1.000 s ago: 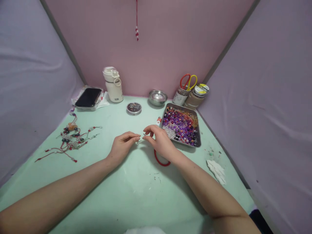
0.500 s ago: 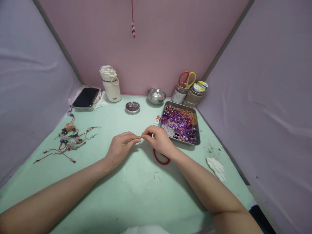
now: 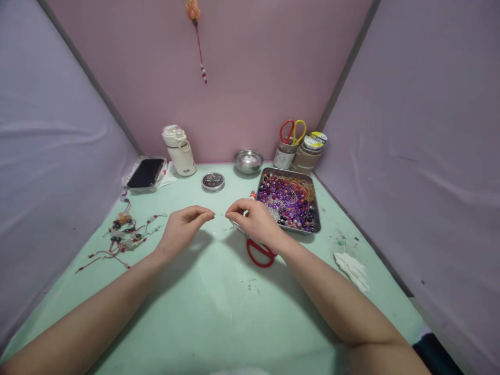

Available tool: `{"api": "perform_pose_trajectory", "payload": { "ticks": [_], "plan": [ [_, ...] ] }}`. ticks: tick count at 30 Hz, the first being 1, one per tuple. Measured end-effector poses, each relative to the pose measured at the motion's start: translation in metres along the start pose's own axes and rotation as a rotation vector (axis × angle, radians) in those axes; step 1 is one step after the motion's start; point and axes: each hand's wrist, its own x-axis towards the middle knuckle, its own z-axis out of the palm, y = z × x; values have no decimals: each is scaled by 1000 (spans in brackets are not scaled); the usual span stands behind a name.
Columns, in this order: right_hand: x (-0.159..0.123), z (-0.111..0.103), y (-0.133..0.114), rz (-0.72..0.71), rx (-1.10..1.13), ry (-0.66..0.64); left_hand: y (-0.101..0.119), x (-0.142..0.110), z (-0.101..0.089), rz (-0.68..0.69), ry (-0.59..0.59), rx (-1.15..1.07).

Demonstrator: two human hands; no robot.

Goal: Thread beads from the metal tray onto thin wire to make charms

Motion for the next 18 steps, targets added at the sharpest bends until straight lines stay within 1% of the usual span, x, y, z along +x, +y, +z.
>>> {"api": "perform_pose_trajectory", "payload": {
  "ticks": [2, 4, 7, 9, 10, 13, 15, 18],
  "plan": [
    [7, -5, -6, -11, 26, 19, 10, 9, -4, -17, 16, -93],
    [17, -11, -14, -41, 62, 36, 21, 19, -7, 3, 47, -218],
    [33, -18, -26, -83, 105, 68, 36, 34, -8, -2, 36, -562],
    [42, -19, -30, -99, 98, 95, 41, 41, -5, -30, 4, -782],
    [45, -18, -31, -106, 81, 100, 41, 43, -2, -44, -7, -852],
    [50, -14, -27, -117, -7, 84, 36, 46, 9, -108, 21, -923],
    [50, -12, -21, -105, -77, 54, 30, 46, 14, -164, 28, -914],
    [50, -13, -10, -54, -152, 11, 23, 43, 17, -232, 6, -898]
  ]
}}
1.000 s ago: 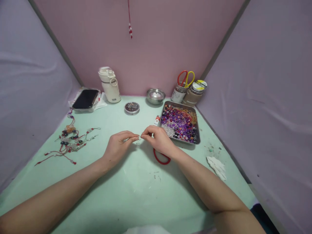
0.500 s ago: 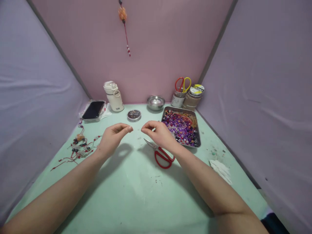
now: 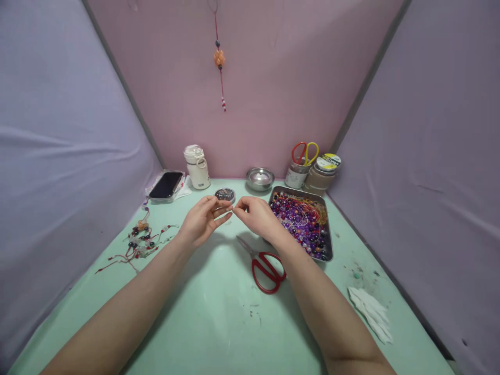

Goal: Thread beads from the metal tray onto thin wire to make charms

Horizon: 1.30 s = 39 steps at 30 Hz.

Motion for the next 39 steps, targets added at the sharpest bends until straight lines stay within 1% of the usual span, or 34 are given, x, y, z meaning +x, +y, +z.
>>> {"api": "perform_pose_trajectory", "payload": {
  "ticks": [4, 8, 11, 16, 22, 27, 30, 32, 35, 39],
  "plan": [
    [1, -2, 9, 57, -26, -77, -1, -3, -3, -62, -2, 30],
    [2, -1, 13, 61, -6, -111, 1, -4, -7, -69, 4, 25],
    [1, -1, 16, 41, 28, -104, 3, -4, -11, -69, 22, 20],
    [2, -2, 19, 33, 101, -45, 7, -3, -16, -46, 55, 56],
    [2, 3, 7, 36, 348, 84, 3, -2, -16, 1, 35, 153],
    [1, 14, 1, 104, 571, 63, 1, -4, -13, 27, 66, 180],
    [1, 19, 3, 118, 683, 24, 1, -5, -13, 22, 37, 177],
    [2, 21, 4, 126, 690, 11, 1, -5, -12, 40, 12, 161],
    [3, 22, 6, 118, 668, 31, 1, -5, -13, 63, 24, 154],
    [3, 21, 8, 91, 612, 48, -1, -4, -15, 107, 33, 238]
  ]
}}
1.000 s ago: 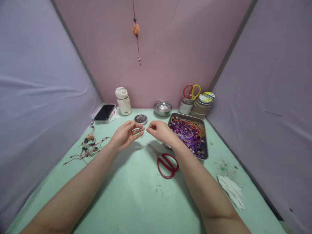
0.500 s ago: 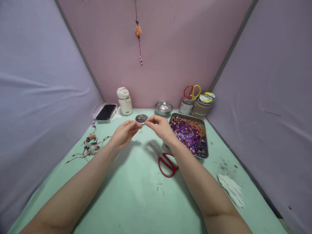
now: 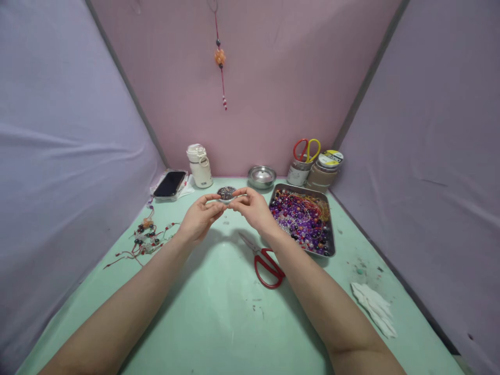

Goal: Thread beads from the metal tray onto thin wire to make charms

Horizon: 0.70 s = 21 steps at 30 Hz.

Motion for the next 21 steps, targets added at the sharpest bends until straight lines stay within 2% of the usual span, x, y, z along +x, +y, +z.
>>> {"api": "perform_pose_trajectory", "payload": {
  "ticks": [3, 8, 15, 21],
  "plan": [
    [0, -1, 2, -25, -78, 17, -3, 1, -1, 27, -7, 68],
    [-1, -1, 6, -102, -126, 18, -8, 1, 0, -7, -14, 112],
    [2, 0, 8, -73, -121, 39, -9, -1, 3, -53, 31, 71],
    [1, 2, 6, -4, -83, 52, -17, 1, 2, 19, -11, 53]
  ]
}}
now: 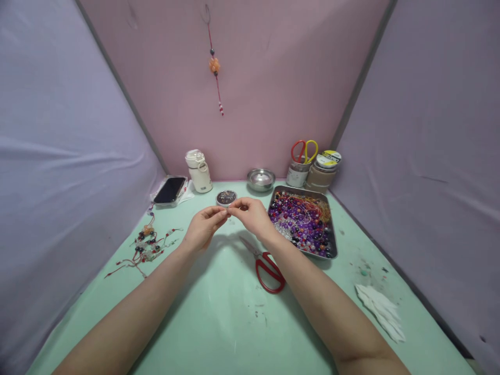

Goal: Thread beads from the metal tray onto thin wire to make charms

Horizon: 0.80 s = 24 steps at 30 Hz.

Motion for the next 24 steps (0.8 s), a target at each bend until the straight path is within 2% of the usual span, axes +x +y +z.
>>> {"api": "perform_pose_trajectory", "payload": {
  "ticks": [4, 11, 24],
  "plan": [
    [-2, 2, -3, 66, 96, -1, -4, -1, 2, -18, 3, -12],
    [-3, 5, -4, 91, 149, 3, -2, -4, 7, -46, 14, -81],
    [-6, 6, -11, 165, 133, 4, -4, -1, 5, -7, 5, 31]
  ]
}}
